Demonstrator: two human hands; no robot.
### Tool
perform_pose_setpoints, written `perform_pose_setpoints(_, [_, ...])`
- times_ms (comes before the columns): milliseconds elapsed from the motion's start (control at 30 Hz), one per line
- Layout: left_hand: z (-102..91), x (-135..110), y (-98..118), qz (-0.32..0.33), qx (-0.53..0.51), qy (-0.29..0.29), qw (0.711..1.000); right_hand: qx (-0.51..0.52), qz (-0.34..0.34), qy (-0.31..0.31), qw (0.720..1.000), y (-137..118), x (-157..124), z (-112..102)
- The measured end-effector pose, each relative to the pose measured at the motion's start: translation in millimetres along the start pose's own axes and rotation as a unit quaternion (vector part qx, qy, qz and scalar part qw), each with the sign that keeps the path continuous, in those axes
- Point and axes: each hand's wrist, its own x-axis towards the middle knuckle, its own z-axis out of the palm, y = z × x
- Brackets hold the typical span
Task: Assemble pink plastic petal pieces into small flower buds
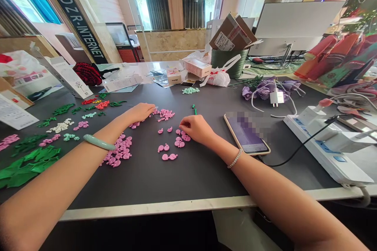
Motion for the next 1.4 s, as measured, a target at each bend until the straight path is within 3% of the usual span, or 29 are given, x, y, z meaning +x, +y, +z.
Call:
perform_pose_setpoints(367, [-13.6, 2, 19, -0.134, 0.024, 0.007, 0.991, -0.001, 0.0, -0.008, 1.0, 1, 0, 1])
perform_pose_setpoints(633, [-42.3, 1, 0, -0.172, -0.02, 0.02, 0.985, -0.01, -0.004, -0.006, 1.0, 1, 1, -1])
perform_pose_setpoints(833, [-53.0, -34, -22, -0.142, -0.085, 0.057, 0.985, -0.023, -0.015, 0.016, 0.999, 4, 0, 0])
perform_pose_setpoints(1033, [-37.9, -84, -43, -0.086, -0.166, 0.062, 0.98, -0.072, -0.036, 0.036, 0.996, 5, 2, 3])
perform_pose_setpoints(1200, [-27.3, -103, -44, -0.078, -0.198, 0.122, 0.969, -0.131, -0.048, 0.001, 0.99, -10, 26, 6])
perform_pose_setpoints(1400, [-27.5, -104, -41, -0.081, -0.193, 0.215, 0.954, -0.187, -0.073, -0.047, 0.978, -52, 95, 31])
